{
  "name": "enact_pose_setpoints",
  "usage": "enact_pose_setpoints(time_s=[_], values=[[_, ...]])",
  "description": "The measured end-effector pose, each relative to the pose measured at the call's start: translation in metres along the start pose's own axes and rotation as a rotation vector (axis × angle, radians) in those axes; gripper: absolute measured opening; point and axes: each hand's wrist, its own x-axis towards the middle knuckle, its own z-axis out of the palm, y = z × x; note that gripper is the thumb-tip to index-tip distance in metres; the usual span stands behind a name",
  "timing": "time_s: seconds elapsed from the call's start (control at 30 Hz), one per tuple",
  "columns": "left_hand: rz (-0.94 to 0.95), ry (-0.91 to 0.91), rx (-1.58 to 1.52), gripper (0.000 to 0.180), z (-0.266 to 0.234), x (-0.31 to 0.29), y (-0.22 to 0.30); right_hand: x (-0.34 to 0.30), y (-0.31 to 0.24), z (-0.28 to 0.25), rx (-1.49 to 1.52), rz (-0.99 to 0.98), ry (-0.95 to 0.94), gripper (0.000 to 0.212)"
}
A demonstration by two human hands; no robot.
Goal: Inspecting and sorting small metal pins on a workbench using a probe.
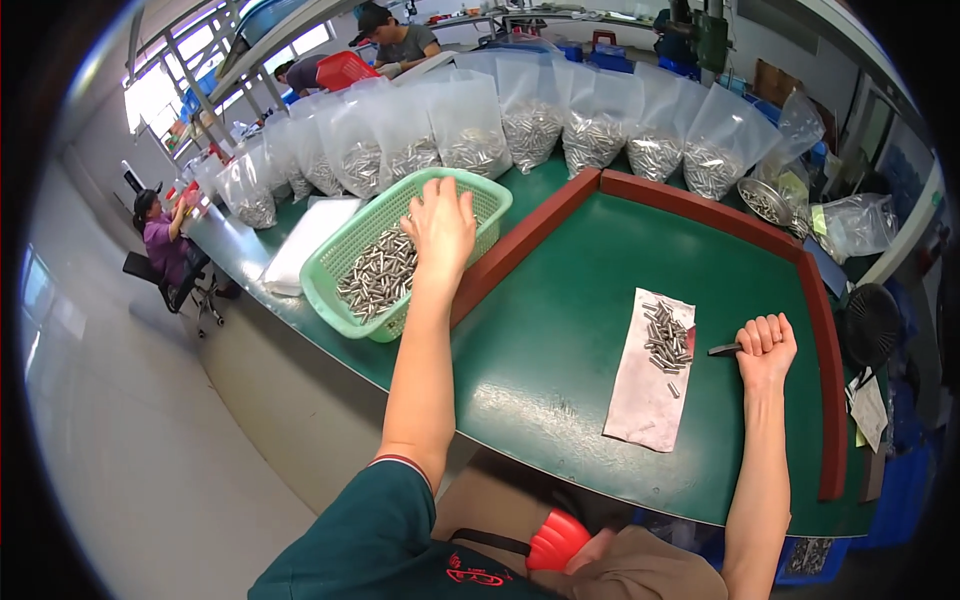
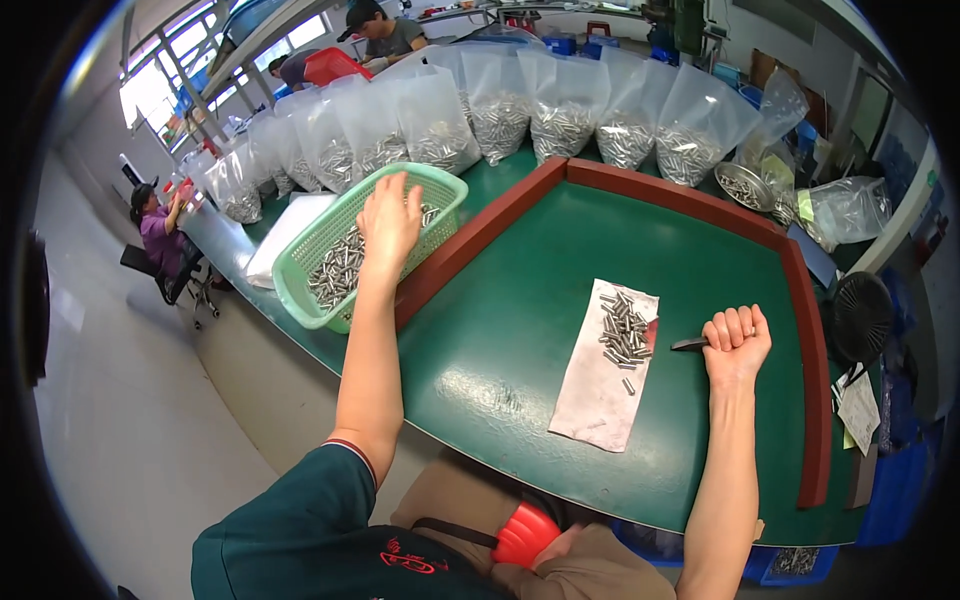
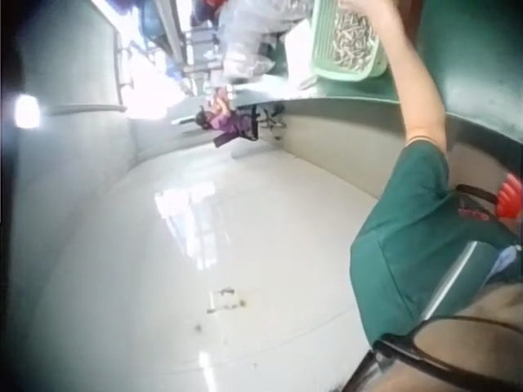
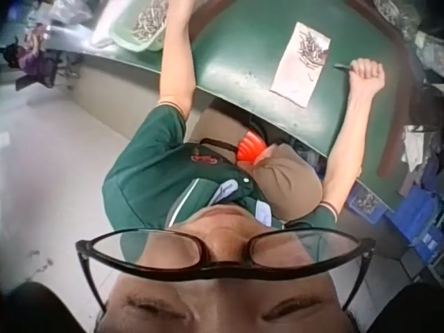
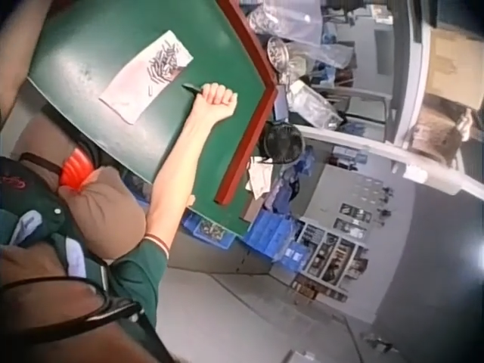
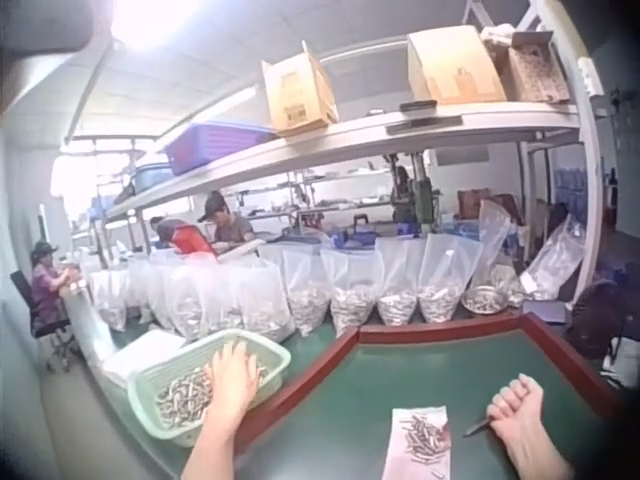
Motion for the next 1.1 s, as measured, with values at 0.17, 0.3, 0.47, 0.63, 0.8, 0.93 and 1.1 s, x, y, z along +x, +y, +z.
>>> enact_pose_setpoints(time_s=[0.17, 0.3, 0.47, 0.63, 0.8, 0.93, 1.1], values=[[0.272, 0.068, -0.047, 0.037, 0.012, -0.029, 0.033, -0.003, -0.004, -0.002, -0.028, -0.012, 0.01, 0.041], [0.606, -0.103, -0.705, 0.019, 0.008, -0.072, 0.106, -0.004, -0.012, -0.005, -0.054, -0.017, 0.014, 0.04], [0.771, -0.309, -0.815, 0.021, -0.005, -0.108, 0.125, 0.008, 0.0, -0.002, -0.029, 0.055, -0.033, 0.039], [0.874, -0.461, -0.898, 0.011, 0.001, -0.126, 0.14, 0.007, -0.006, -0.007, -0.069, 0.014, 0.027, 0.038], [1.071, -0.543, -0.833, 0.013, 0.005, -0.145, 0.151, 0.004, -0.005, -0.005, -0.078, 0.0, 0.06, 0.037], [1.131, -0.565, -0.801, 0.012, 0.016, -0.15, 0.15, 0.004, -0.004, -0.004, -0.077, -0.014, 0.078, 0.037], [0.889, -0.648, -0.992, 0.007, 0.006, -0.141, 0.146, 0.003, -0.005, -0.003, -0.092, -0.019, 0.064, 0.037]])
